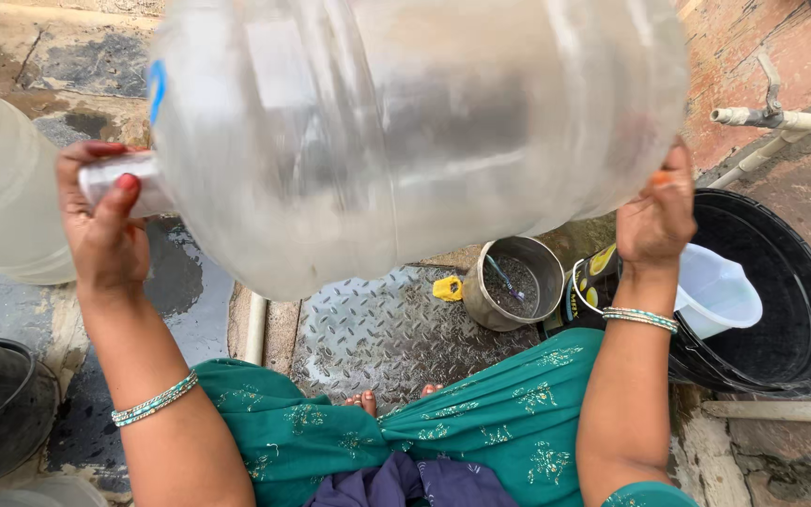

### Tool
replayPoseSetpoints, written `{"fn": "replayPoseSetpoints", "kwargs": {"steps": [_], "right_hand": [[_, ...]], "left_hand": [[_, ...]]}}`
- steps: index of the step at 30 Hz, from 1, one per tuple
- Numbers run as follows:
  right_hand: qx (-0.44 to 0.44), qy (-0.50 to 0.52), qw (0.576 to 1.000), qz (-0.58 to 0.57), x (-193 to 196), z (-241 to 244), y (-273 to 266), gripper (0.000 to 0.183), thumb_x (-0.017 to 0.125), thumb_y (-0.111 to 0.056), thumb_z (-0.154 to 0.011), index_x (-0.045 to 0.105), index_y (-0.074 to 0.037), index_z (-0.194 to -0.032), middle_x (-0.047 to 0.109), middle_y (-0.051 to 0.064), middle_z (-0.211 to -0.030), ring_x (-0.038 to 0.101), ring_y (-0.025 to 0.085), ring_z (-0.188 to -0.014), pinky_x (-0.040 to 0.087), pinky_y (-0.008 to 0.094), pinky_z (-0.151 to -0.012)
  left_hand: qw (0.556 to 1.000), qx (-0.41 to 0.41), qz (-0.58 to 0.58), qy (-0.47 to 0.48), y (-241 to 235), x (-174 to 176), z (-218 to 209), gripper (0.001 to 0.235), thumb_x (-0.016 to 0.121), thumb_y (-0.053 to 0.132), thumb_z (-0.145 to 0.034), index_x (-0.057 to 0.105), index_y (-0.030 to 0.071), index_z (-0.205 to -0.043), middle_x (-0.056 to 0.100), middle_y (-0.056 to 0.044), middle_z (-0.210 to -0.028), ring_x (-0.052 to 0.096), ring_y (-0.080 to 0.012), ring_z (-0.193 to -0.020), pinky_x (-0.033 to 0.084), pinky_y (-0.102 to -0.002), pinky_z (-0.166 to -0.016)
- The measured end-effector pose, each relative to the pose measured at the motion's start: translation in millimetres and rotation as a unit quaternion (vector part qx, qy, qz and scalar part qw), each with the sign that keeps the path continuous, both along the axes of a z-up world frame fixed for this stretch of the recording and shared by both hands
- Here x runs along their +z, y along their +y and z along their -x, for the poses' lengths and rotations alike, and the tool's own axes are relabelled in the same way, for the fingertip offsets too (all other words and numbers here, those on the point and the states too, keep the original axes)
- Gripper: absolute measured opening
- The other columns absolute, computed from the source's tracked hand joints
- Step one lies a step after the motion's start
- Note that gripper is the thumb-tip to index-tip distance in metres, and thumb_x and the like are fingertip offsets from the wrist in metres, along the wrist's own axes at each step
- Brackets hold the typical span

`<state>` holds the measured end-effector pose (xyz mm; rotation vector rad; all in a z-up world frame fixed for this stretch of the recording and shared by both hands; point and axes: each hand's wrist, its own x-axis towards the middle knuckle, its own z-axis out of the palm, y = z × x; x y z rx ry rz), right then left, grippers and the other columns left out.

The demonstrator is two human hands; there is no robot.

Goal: The person scrubs the exterior of a large transparent plastic water container with a yellow sponge. They then shake the container to dislodge debris, rinse it with water from a jug, and inspect the interior.

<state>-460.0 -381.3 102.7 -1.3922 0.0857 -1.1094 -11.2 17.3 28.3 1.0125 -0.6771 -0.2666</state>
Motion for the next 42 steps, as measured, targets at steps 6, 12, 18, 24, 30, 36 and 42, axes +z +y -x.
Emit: {"fn": "replayPoseSetpoints", "kwargs": {"steps": [6,12,18,24,30,36,42], "right_hand": [[0.028,-0.130,0.991,-0.022,2.9,-11.3,31.3,0.077,0.065,-0.048,-0.098,0.042,-0.002,-0.155,0.053,0.010,-0.151,0.050,0.023,-0.144,0.041,0.040,-0.125],[-0.051,-0.083,0.994,-0.054,-46.5,-30.1,-10.6,0.074,0.053,-0.055,-0.102,0.045,-0.001,-0.152,0.056,0.010,-0.149,0.053,0.022,-0.140,0.044,0.036,-0.120],[-0.186,0.413,0.889,-0.065,-96.8,-22.0,-48.1,0.078,0.060,-0.065,-0.091,0.066,0.005,-0.125,0.071,0.014,-0.112,0.068,0.024,-0.101,0.055,0.036,-0.088],[-0.181,0.467,0.864,-0.064,-65.0,-34.7,-21.0,0.066,0.073,-0.050,-0.097,0.072,0.014,-0.115,0.072,0.020,-0.100,0.062,0.025,-0.082,0.046,0.039,-0.078],[0.043,-0.111,0.989,0.084,26.8,-20.0,27.4,0.069,0.075,-0.043,-0.098,0.048,-0.004,-0.148,0.054,0.011,-0.148,0.053,0.024,-0.140,0.042,0.040,-0.123],[-0.025,-0.096,0.995,0.027,-3.6,-31.9,35.4,0.070,0.070,-0.051,-0.095,0.054,0.000,-0.140,0.060,0.012,-0.136,0.058,0.026,-0.129,0.045,0.039,-0.114],[-0.102,-0.014,0.993,-0.058,-65.4,-38.7,-15.4,0.075,0.066,-0.059,-0.092,0.059,0.003,-0.133,0.065,0.013,-0.125,0.063,0.028,-0.119,0.049,0.039,-0.104]], "left_hand": [[0.976,0.003,0.206,-0.074,-2.1,-30.5,-14.3,0.026,0.066,0.025,-0.102,0.060,0.010,-0.123,0.069,-0.006,-0.113,0.068,-0.0145,-0.097,0.060,-0.033,-0.087],[0.990,0.047,0.114,0.065,-14.9,-36.7,-15.9,0.025,0.062,0.018,-0.119,0.051,0.002,-0.104,0.066,-0.014,-0.104,0.063,-0.0197,-0.089,0.055,-0.032,-0.082],[0.850,0.019,-0.470,0.238,-14.4,-26.0,2.2,0.069,0.051,0.077,-0.087,0.064,0.009,-0.095,0.067,-0.008,-0.075,0.062,-0.0185,-0.056,0.051,-0.032,-0.048],[0.854,0.028,-0.490,0.172,-7.7,-19.2,10.8,0.047,0.070,0.049,-0.090,0.059,0.007,-0.109,0.066,-0.009,-0.076,0.059,-0.0214,-0.054,0.049,-0.036,-0.048],[0.987,-0.018,0.149,0.053,8.9,-27.9,-15.0,0.023,0.076,0.011,-0.105,0.059,0.008,-0.119,0.065,-0.006,-0.116,0.066,-0.0183,-0.108,0.060,-0.035,-0.096],[0.985,0.058,0.163,0.013,-10.9,-65.8,-41.8,0.013,0.071,0.013,-0.115,0.062,0.005,-0.109,0.071,-0.013,-0.112,0.069,-0.0209,-0.097,0.059,-0.038,-0.090],[0.986,0.123,-0.041,0.106,-14.8,-54.6,-35.7,0.053,0.069,0.054,-0.112,0.063,0.001,-0.104,0.069,-0.013,-0.102,0.066,-0.0215,-0.086,0.057,-0.037,-0.081]]}}
